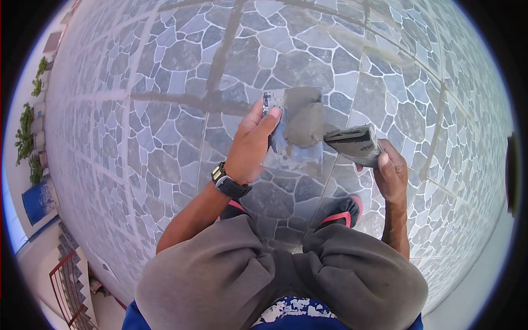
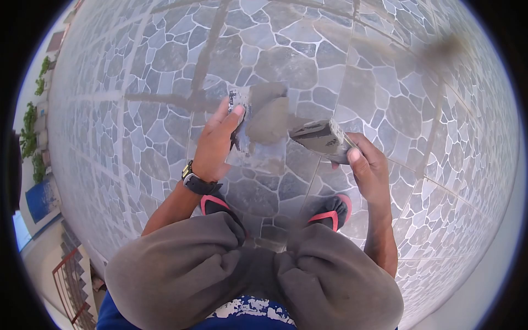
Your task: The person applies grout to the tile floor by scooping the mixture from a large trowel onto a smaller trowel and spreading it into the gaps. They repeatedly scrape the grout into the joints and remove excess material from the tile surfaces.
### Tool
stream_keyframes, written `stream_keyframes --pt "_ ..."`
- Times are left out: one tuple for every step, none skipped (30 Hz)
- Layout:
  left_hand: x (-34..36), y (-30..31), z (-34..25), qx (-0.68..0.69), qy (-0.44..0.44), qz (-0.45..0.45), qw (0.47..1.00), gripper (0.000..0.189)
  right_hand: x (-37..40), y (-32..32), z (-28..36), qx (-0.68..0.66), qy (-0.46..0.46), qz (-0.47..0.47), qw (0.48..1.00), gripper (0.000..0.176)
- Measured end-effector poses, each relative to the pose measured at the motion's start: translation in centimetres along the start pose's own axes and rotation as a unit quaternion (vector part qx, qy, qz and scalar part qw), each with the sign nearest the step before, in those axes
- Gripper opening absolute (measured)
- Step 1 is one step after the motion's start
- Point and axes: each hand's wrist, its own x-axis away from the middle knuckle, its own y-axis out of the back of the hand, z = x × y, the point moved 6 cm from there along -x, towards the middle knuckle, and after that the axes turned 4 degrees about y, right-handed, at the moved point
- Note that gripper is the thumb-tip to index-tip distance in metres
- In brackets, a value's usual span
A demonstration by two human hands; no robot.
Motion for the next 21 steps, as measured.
stream_keyframes --pt "-0.1 -0.1 0.2 0.051 0.023 0.018 0.998 0.044 -0.2 0.0 1.0 0.067 0.020 0.015 0.997 0.053" --pt "-0.2 -0.2 0.2 0.049 0.023 0.021 0.998 0.042 -0.4 -0.2 2.0 0.092 0.025 0.002 0.995 0.052" --pt "-0.2 -0.2 0.2 0.047 0.023 0.024 0.998 0.041 -0.7 -0.4 2.8 0.111 0.026 0.020 0.993 0.052" --pt "-0.3 -0.2 0.2 0.045 0.023 0.027 0.998 0.040 -1.0 -0.5 3.6 0.130 0.027 0.038 0.990 0.053" --pt "-0.4 -0.3 0.3 0.043 0.019 0.036 0.998 0.039 -1.4 -0.7 4.2 0.149 0.029 0.056 0.987 0.053" --pt "-0.5 -0.3 0.5 0.041 0.016 0.045 0.998 0.039 -1.6 -0.7 4.6 0.177 0.022 0.074 0.981 0.054" --pt "-0.6 -0.4 0.7 0.039 0.012 0.054 0.998 0.039 -1.8 -0.9 5.0 0.191 0.030 0.082 0.978 0.051" --pt "-0.6 -0.4 0.8 0.031 0.007 0.051 0.998 0.039 -2.0 -1.1 5.3 0.204 0.038 0.089 0.974 0.049" --pt "-0.7 -0.4 0.8 0.024 0.002 0.048 0.999 0.039 -2.2 -1.4 5.6 0.218 0.047 0.096 0.970 0.047" --pt "-0.7 -0.3 0.8 0.016 -0.002 0.045 0.999 0.039 -2.3 -1.7 5.9 0.229 0.066 0.101 0.966 0.045" --pt "-0.7 -0.3 0.8 0.018 -0.003 0.044 0.999 0.039 -2.3 -2.0 6.3 0.239 0.085 0.106 0.961 0.042" --pt "-0.6 -0.2 0.8 0.020 -0.003 0.044 0.999 0.039 -2.3 -2.3 6.5 0.250 0.104 0.111 0.956 0.039" --pt "-0.6 -0.2 0.9 0.021 -0.003 0.043 0.999 0.039 -2.3 -2.4 6.6 0.254 0.102 0.112 0.955 0.036" --pt "-0.6 -0.2 0.9 0.021 -0.007 0.046 0.999 0.039 -2.3 -2.5 6.6 0.258 0.100 0.113 0.954 0.034" --pt "-0.6 -0.2 0.9 0.021 -0.010 0.049 0.999 0.039 -2.3 -2.6 6.7 0.262 0.098 0.114 0.953 0.031" --pt "-0.7 -0.3 0.9 0.021 -0.014 0.052 0.998 0.039 -2.2 -2.7 6.5 0.272 0.093 0.116 0.951 0.029" --pt "-0.7 -0.3 0.7 0.010 -0.020 0.048 0.999 0.039 -2.1 -2.8 6.2 0.281 0.088 0.118 0.948 0.028" --pt "-0.6 -0.4 0.4 -0.001 -0.027 0.044 0.999 0.039 -2.0 -2.9 5.8 0.290 0.083 0.120 0.946 0.026" --pt "-0.5 -0.5 0.2 -0.011 -0.033 0.040 0.999 0.039 -1.9 -3.0 5.4 0.300 0.085 0.120 0.943 0.026" --pt "-0.5 -0.5 0.1 -0.006 -0.028 0.040 0.999 0.039 -1.7 -2.9 5.0 0.309 0.086 0.121 0.939 0.025" --pt "-0.5 -0.5 0.0 0.000 -0.024 0.039 0.999 0.038 -1.7 -2.8 4.6 0.319 0.088 0.122 0.936 0.025"
